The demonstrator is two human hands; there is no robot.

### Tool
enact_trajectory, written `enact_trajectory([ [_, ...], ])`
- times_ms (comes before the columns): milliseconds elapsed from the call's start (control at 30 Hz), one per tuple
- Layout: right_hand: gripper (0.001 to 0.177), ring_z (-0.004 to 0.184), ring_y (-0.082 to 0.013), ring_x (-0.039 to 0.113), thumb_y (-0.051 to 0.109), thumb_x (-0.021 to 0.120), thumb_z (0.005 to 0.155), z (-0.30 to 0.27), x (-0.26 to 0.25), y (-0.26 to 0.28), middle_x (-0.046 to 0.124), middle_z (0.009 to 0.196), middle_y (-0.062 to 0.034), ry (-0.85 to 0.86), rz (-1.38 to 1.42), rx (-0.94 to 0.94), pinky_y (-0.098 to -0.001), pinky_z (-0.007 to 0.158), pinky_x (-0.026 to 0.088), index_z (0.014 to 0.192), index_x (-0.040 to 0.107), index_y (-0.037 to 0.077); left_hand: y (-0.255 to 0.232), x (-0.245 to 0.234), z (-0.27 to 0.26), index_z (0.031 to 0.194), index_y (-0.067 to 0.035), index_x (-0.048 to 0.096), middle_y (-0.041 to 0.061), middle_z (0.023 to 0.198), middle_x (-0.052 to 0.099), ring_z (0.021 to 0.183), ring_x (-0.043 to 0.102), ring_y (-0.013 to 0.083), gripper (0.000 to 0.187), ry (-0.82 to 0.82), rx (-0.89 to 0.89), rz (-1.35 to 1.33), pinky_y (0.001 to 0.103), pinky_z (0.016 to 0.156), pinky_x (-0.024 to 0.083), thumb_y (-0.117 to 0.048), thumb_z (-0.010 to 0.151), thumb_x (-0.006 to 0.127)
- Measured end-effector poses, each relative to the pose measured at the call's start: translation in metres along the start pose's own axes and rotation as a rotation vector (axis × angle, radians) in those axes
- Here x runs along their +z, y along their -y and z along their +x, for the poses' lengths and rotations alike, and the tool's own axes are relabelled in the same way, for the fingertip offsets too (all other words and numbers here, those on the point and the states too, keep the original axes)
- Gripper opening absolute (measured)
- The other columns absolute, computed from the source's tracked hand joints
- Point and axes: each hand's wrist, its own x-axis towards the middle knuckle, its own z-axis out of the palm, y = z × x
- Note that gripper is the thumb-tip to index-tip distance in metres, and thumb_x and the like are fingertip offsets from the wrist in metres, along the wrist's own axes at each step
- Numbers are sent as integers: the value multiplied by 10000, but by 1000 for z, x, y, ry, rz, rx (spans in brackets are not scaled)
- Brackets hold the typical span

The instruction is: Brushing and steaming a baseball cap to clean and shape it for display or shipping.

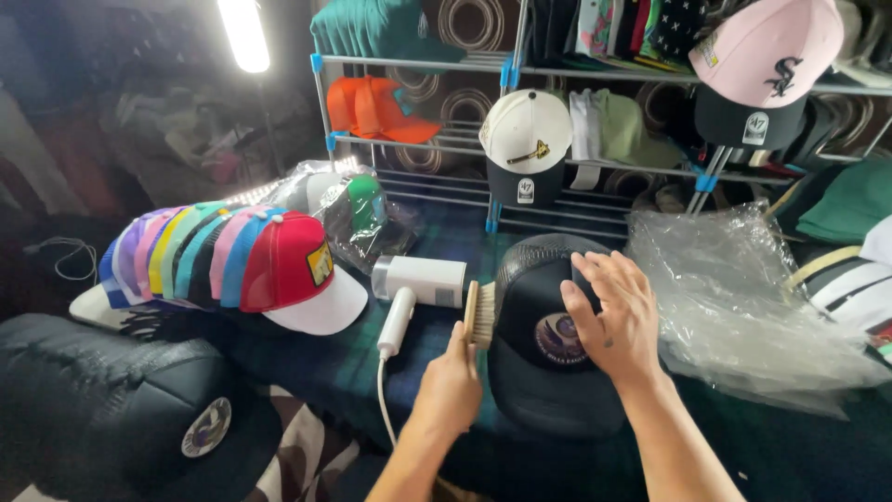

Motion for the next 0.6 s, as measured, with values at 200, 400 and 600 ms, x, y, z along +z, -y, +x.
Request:
enact_trajectory([
  [200,339,1187,-360,655,312,718,981,-1,1,-2,731,1140,-115,-15,-14,-36,-443,1070,473,1239,752,96,-40,-41,10,1493,-74,483,341,1055,717,973,712,519,495,-69,56,-154,602,774,598,-278,1047,409],
  [400,397,1220,-378,634,379,746,962,-6,4,-12,717,1167,-125,-3,6,-1,-462,1077,468,1213,709,75,-22,-27,2,1511,-105,407,298,945,732,913,754,446,475,13,51,81,560,750,632,-272,1066,412],
  [600,297,1173,-290,586,386,780,932,-15,3,4,613,1109,5,-38,-191,45,-420,997,460,1157,758,194,-71,-106,13,1439,-55,556,201,1009,750,915,743,379,463,-214,540,379,494,689,619,-127,983,519],
])
